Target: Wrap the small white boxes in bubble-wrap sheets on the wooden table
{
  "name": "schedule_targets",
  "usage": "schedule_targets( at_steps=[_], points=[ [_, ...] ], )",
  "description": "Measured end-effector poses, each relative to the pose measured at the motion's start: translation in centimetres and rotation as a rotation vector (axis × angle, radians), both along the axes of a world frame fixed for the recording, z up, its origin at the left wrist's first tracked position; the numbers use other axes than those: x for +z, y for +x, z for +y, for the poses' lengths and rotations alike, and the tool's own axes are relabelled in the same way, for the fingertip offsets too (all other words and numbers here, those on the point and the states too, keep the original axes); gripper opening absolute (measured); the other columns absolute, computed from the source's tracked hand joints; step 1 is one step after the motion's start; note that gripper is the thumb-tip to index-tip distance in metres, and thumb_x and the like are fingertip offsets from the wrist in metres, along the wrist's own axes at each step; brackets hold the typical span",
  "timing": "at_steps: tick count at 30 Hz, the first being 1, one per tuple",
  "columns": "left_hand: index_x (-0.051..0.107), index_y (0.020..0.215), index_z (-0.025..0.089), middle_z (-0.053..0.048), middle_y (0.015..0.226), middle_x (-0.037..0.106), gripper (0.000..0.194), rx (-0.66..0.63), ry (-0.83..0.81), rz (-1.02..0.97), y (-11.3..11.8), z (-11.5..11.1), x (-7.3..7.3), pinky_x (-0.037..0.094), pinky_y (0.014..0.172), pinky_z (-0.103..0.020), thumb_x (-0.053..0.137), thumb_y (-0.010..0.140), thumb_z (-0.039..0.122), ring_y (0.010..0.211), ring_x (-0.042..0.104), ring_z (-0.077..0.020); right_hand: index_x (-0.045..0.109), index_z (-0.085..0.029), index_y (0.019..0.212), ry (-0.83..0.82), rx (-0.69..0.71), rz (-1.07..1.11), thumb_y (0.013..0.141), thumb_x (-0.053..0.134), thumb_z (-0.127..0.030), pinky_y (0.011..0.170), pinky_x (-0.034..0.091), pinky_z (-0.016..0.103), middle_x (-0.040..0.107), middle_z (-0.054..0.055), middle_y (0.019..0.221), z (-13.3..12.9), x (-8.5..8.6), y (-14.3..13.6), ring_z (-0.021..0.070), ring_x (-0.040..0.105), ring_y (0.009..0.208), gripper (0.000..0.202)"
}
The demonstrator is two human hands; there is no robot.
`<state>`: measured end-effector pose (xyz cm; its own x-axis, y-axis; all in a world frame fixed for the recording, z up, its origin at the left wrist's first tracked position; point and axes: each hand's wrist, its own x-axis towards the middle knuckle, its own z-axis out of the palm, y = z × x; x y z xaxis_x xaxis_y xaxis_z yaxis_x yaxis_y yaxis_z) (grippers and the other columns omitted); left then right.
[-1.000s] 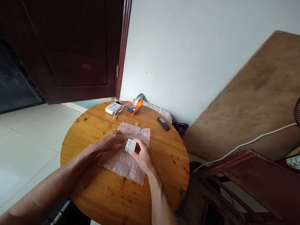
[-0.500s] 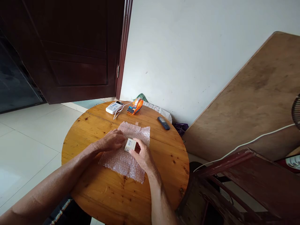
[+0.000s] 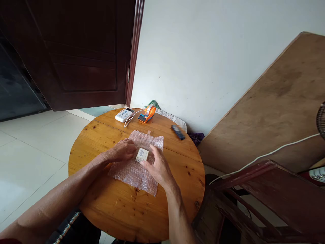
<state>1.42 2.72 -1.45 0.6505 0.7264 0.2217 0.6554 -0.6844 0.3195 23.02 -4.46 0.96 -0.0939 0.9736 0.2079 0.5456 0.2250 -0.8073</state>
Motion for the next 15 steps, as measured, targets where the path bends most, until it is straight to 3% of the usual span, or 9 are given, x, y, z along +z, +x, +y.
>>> schedule_targets(
  at_steps=[2,5,7,9,11,13,15],
  points=[
    [0.069,0.080,0.019,-0.007,0.096,0.065,0.010,-0.006,-0.003,0.003,0.0,0.0,0.1,0.045,0.088,-0.033,0.060,0.078,0.016,0.095,0.057,-0.0220,0.061,-0.026,0.121,0.078,0.010,-0.063,0.074,0.072,-0.029,0.099,0.047,0.045,0.066,0.007,0.120,-1.6,2.7,-0.3,0.0276,0.060,0.113,0.048],
    [0.070,0.082,0.019,-0.007,0.097,0.065,0.011,0.004,-0.017,0.007,-0.1,-0.1,0.1,0.046,0.087,-0.033,0.059,0.079,0.017,0.096,0.057,-0.0221,0.067,-0.029,0.107,0.059,0.258,-0.267,0.078,0.067,-0.021,0.093,0.050,0.040,0.070,0.003,0.110,-4.5,4.9,-1.3,0.0248,0.064,0.103,0.030],
    [0.070,0.081,0.019,-0.007,0.096,0.065,0.011,0.011,-0.021,0.007,0.0,-0.1,0.1,0.046,0.087,-0.033,0.059,0.081,0.018,0.096,0.057,-0.0222,0.067,-0.028,0.106,0.059,0.344,-0.467,0.075,0.069,-0.017,0.090,0.051,0.040,0.069,0.005,0.111,-6.3,4.1,-2.2,0.0257,0.064,0.100,0.032],
    [0.070,0.080,0.018,-0.008,0.095,0.066,0.012,0.006,-0.020,0.003,0.1,-0.1,0.1,0.047,0.087,-0.033,0.058,0.082,0.019,0.095,0.058,-0.0225,0.067,-0.023,0.102,0.158,0.272,-0.669,0.073,0.068,-0.013,0.090,0.049,0.047,0.068,0.009,0.113,-7.5,2.0,-2.9,0.0306,0.062,0.102,0.030],
    [0.070,0.079,0.018,-0.008,0.093,0.066,0.013,0.003,-0.029,-0.020,0.1,-0.1,0.1,0.047,0.088,-0.034,0.058,0.083,0.019,0.094,0.060,-0.0226,0.067,-0.020,0.092,0.256,0.214,-0.795,0.077,0.058,-0.004,0.087,0.048,0.046,0.070,0.010,0.103,-7.9,-0.2,-3.1,0.0295,0.063,0.096,0.024],
    [0.072,0.085,0.018,-0.008,0.093,0.068,0.013,0.015,-0.057,-0.083,0.0,-0.1,0.3,0.048,0.089,-0.034,0.060,0.082,0.019,0.094,0.061,-0.0226,0.065,-0.021,0.081,0.335,0.179,-0.823,0.079,0.050,0.001,0.084,0.047,0.043,0.071,0.010,0.092,-7.7,-1.4,-3.1,0.0266,0.063,0.088,0.027],
    [0.073,0.095,0.017,-0.008,0.098,0.069,0.019,0.016,-0.099,-0.190,-0.2,-0.2,0.8,0.048,0.090,-0.033,0.061,0.080,0.019,0.096,0.062,-0.0225,0.062,-0.022,0.076,0.352,0.137,-0.780,0.082,0.046,0.000,0.079,0.045,0.038,0.070,0.007,0.083,-7.2,-1.3,-2.9,0.0236,0.063,0.081,0.028]
  ],
)
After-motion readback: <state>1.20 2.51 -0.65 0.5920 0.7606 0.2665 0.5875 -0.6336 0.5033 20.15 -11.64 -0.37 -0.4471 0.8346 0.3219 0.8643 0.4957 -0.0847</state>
